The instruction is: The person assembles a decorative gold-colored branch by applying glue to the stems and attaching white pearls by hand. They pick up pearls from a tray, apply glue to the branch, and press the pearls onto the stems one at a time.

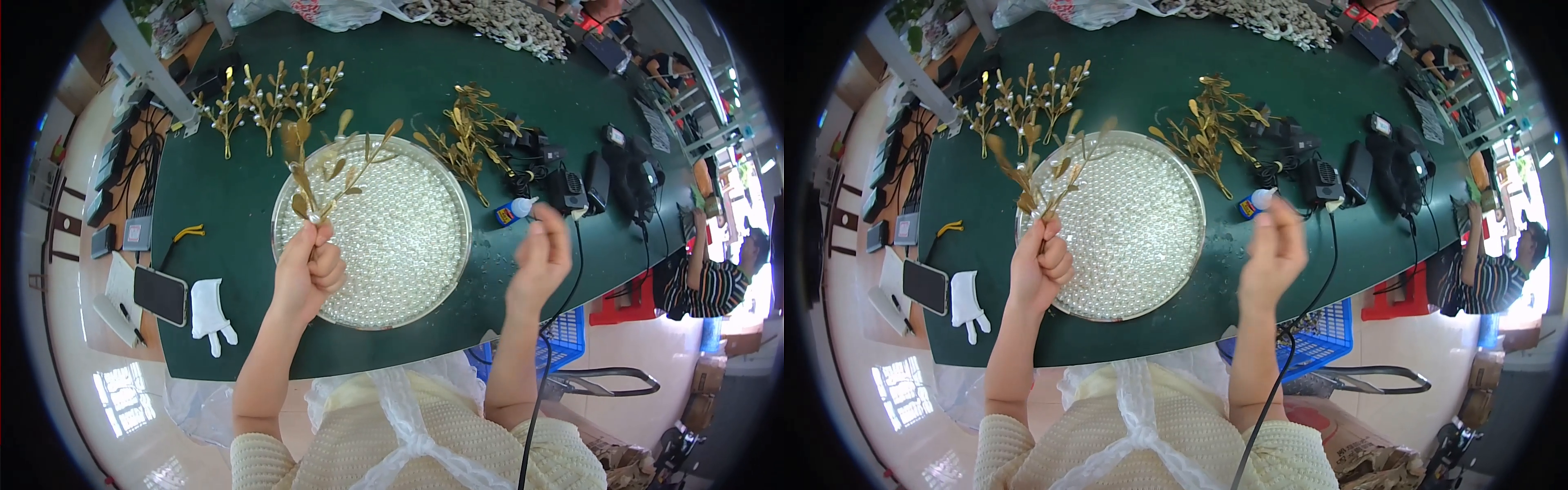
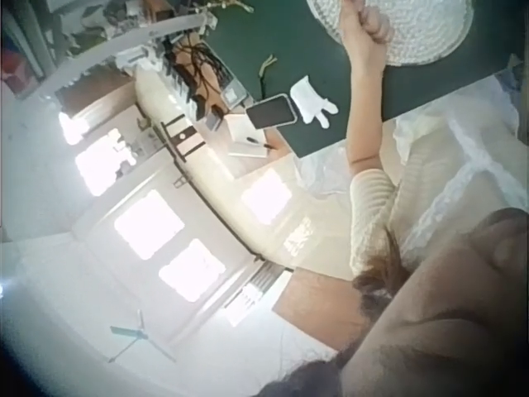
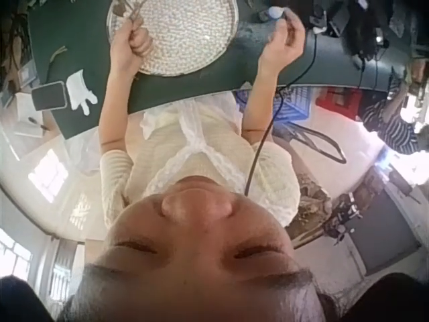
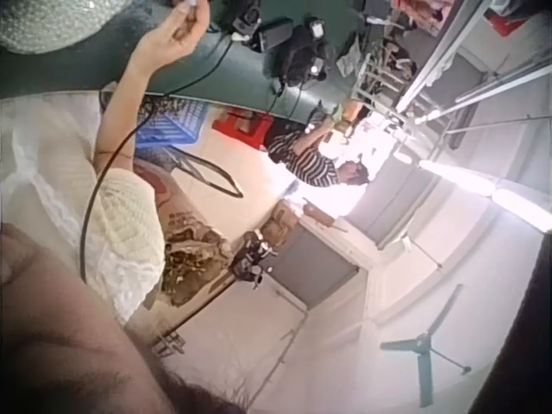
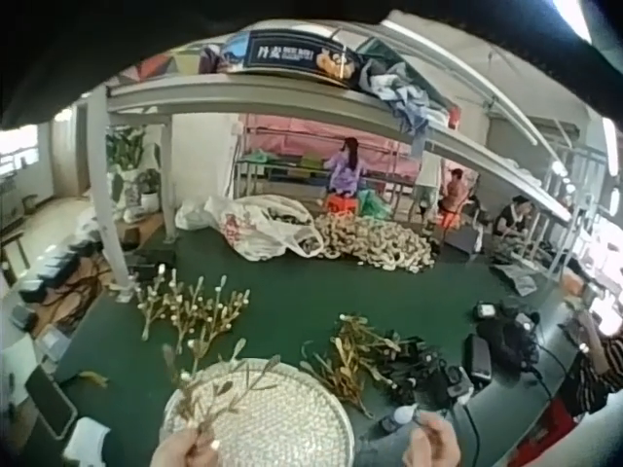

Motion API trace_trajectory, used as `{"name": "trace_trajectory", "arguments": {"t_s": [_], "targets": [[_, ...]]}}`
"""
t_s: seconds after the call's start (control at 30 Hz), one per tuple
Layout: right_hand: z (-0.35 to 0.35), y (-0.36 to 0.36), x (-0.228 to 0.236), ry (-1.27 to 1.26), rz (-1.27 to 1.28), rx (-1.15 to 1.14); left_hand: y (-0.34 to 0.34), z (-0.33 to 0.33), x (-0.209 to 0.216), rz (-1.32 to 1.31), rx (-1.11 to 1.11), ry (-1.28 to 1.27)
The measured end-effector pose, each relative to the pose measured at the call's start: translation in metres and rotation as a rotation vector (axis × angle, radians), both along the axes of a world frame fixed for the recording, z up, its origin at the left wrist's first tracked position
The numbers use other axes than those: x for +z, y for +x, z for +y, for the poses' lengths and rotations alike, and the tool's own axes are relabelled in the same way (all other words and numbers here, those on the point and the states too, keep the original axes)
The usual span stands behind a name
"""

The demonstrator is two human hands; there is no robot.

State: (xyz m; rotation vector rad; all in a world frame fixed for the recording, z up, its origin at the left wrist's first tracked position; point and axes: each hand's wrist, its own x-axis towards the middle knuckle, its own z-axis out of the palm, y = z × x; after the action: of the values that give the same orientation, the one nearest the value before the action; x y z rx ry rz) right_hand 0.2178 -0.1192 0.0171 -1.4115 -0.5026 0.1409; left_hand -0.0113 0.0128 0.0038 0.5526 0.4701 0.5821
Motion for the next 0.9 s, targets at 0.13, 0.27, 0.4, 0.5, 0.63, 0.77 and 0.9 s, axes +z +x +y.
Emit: {"name": "trace_trajectory", "arguments": {"t_s": [0.13, 0.27, 0.4, 0.5, 0.63, 0.77, 0.9], "targets": [[-0.007, 0.047, -0.023, -0.205, -0.285, -0.096, 0.005, -0.003, -0.005, 0.021, -0.049, -0.035], [0.001, 0.054, -0.036, -0.606, -0.483, -0.056, 0.005, -0.002, -0.007, -0.064, -0.105, -0.108], [0.008, 0.057, -0.042, -0.679, -0.471, 0.054, 0.005, -0.003, -0.004, -0.049, -0.134, -0.063], [0.010, 0.059, -0.046, -0.751, -0.470, 0.073, 0.005, -0.001, -0.004, -0.030, -0.146, -0.086], [0.016, 0.046, -0.027, -0.195, -0.060, 0.304, 0.006, -0.002, -0.005, -0.035, -0.165, -0.082], [0.028, 0.027, 0.018, -0.371, -0.138, 0.514, 0.006, -0.003, -0.004, -0.021, -0.166, -0.055], [0.036, 0.022, 0.033, -0.231, -0.225, 0.692, 0.008, -0.004, -0.005, -0.012, -0.158, -0.052]]}}
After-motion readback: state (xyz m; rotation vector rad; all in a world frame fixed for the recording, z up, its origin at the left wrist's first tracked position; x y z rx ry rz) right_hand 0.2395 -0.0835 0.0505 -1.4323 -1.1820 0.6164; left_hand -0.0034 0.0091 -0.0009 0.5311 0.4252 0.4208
